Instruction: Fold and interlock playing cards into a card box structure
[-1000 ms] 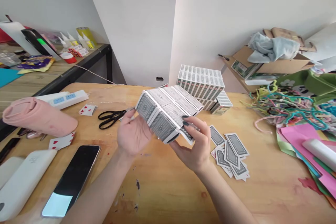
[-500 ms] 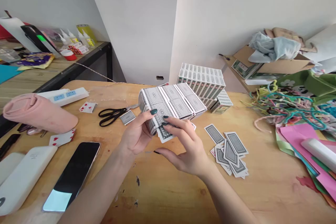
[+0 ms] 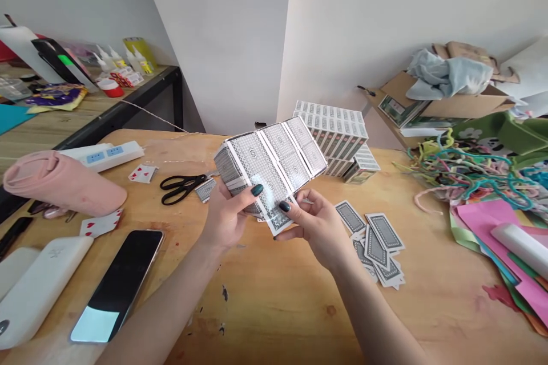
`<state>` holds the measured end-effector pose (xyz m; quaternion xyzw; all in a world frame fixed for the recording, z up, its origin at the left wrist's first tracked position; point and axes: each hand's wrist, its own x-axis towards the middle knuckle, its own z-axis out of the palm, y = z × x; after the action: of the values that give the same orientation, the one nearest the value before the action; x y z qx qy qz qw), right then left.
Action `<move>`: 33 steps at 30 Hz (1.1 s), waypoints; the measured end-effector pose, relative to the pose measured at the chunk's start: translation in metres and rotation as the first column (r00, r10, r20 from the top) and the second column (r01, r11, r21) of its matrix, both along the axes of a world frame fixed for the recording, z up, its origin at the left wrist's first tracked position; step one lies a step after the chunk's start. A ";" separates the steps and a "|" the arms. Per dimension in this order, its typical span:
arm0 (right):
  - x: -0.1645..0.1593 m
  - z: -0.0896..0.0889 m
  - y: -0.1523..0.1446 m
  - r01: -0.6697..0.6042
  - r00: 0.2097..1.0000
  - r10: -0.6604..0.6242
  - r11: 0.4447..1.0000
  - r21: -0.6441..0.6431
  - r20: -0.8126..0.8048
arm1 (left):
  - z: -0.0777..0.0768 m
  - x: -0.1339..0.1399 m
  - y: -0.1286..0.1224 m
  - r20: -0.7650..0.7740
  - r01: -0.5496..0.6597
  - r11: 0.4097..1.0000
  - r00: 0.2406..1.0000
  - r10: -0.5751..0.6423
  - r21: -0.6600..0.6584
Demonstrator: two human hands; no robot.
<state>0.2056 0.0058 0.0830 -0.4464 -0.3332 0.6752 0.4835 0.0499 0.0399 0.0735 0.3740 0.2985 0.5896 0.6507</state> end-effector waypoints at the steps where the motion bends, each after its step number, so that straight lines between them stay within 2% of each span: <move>1: 0.000 -0.002 0.001 -0.046 0.998 0.046 0.999 -0.017 -0.030 | 0.000 0.001 0.000 -0.010 0.005 1.000 1.000 -0.004 0.015; 4: -0.001 -0.006 0.002 -0.146 0.988 0.144 0.989 -0.028 -0.058 | -0.002 0.003 0.001 -0.046 -0.003 0.999 0.999 0.005 0.051; 11: -0.001 0.000 0.001 -0.094 0.984 0.083 0.993 -0.067 -0.160 | -0.004 0.007 0.000 -0.081 -0.054 0.994 0.995 0.062 0.100; 16: 0.003 0.002 0.002 -0.156 0.977 0.137 0.982 -0.104 -0.165 | -0.008 0.004 0.001 -0.170 -0.065 0.970 0.980 0.106 0.233; 21: 0.008 0.004 0.005 -0.147 0.986 0.135 0.983 -0.114 -0.101 | -0.007 0.002 -0.006 -0.229 -0.119 0.927 0.951 0.210 0.355; 23: 0.011 0.006 0.006 -0.152 0.988 0.148 0.983 -0.104 -0.043 | -0.006 0.001 -0.009 -0.262 -0.020 0.931 0.957 0.123 0.365; 26: 0.018 0.008 0.006 -0.151 0.986 0.157 0.984 -0.093 0.058 | -0.004 -0.001 -0.009 -0.309 0.221 0.922 0.943 -0.120 0.317; 28: 0.021 0.008 0.005 -0.139 0.981 0.147 0.988 -0.073 0.123 | -0.003 0.000 -0.008 -0.294 0.331 0.900 0.923 -0.247 0.284; 30: 0.023 0.006 0.005 -0.123 0.976 0.130 0.991 -0.051 0.172 | -0.003 0.001 -0.007 -0.284 0.378 0.890 0.909 -0.305 0.255; 33: 0.023 0.001 0.007 -0.074 0.970 0.083 0.996 -0.048 0.226 | -0.003 0.004 -0.010 -0.395 0.373 0.903 0.878 -0.270 0.212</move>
<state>0.2284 0.0126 0.0835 -0.5169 -0.3906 0.6445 0.4060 0.0543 0.0295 0.0707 0.6080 0.2573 0.4308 0.6153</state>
